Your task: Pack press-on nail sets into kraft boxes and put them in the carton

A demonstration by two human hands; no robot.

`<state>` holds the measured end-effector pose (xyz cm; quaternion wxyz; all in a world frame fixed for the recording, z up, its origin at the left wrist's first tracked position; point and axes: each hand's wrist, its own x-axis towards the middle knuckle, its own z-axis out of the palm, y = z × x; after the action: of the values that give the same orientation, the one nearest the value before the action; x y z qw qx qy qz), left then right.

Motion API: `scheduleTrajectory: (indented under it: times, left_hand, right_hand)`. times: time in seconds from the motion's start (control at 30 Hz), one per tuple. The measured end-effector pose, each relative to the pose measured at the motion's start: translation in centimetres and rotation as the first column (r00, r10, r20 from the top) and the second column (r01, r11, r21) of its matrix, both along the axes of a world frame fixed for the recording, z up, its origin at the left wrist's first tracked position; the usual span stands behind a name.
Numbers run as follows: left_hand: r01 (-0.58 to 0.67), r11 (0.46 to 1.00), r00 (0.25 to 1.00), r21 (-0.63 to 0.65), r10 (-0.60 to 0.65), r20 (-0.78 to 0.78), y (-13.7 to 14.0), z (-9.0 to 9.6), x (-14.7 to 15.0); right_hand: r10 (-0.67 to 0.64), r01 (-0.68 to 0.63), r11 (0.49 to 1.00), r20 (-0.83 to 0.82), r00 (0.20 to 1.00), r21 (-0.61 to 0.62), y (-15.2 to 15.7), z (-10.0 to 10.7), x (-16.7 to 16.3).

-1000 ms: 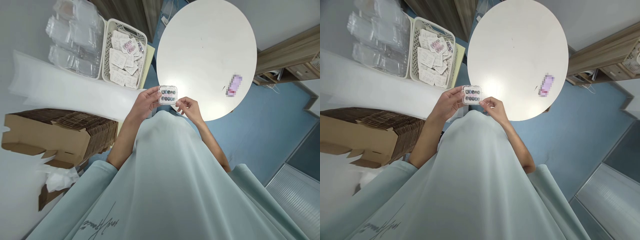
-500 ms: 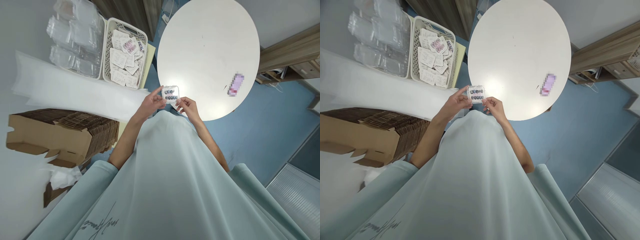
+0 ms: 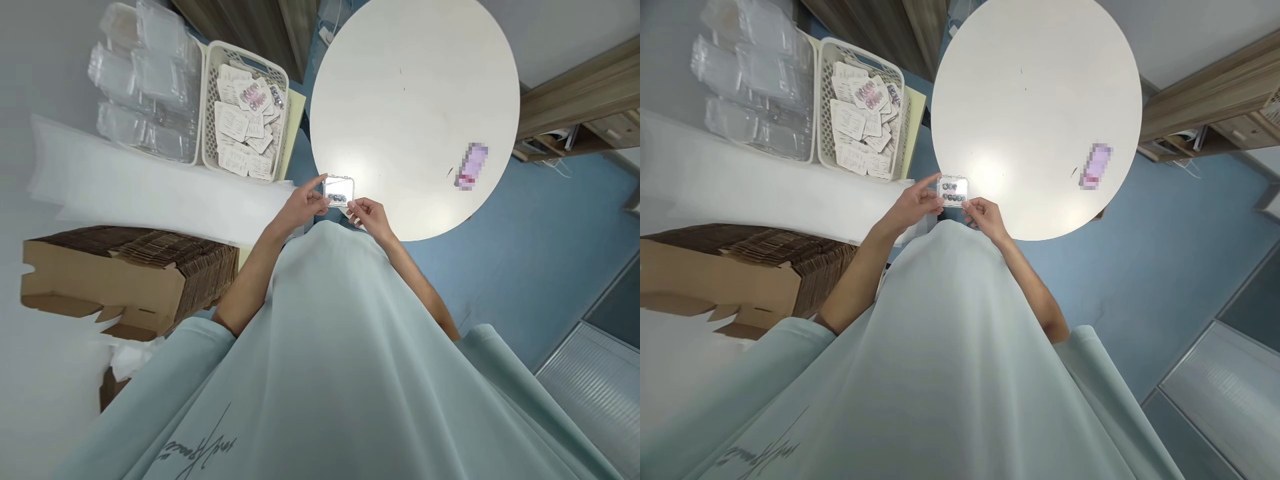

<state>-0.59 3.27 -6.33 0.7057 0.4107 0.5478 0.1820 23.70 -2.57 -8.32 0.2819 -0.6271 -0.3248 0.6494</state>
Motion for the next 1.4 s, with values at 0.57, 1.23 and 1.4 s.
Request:
scheduleTrajectory:
  times: [0.57, 1.23, 1.4]
  left_hand:
    - [0.215, 0.977, 0.833, 0.005, -0.181, -0.522, 0.8, -12.7, 4.6]
    - [0.111, 0.990, 0.939, -0.087, -0.133, -0.317, -0.2, -13.0, 1.8]
    - [0.012, 1.000, 0.965, 0.006, -0.010, -0.264, -1.7, -9.8, -2.0]
  right_hand:
    - [0.041, 0.023, 0.939, 0.178, 0.983, -0.343, 3.0, -11.5, -0.8]
    - [0.099, 0.000, 0.927, 0.247, 0.964, -0.375, 2.3, -12.0, 0.0]
    - [0.256, -0.191, 0.958, 0.336, 0.906, -0.215, 2.5, -9.3, 0.0]
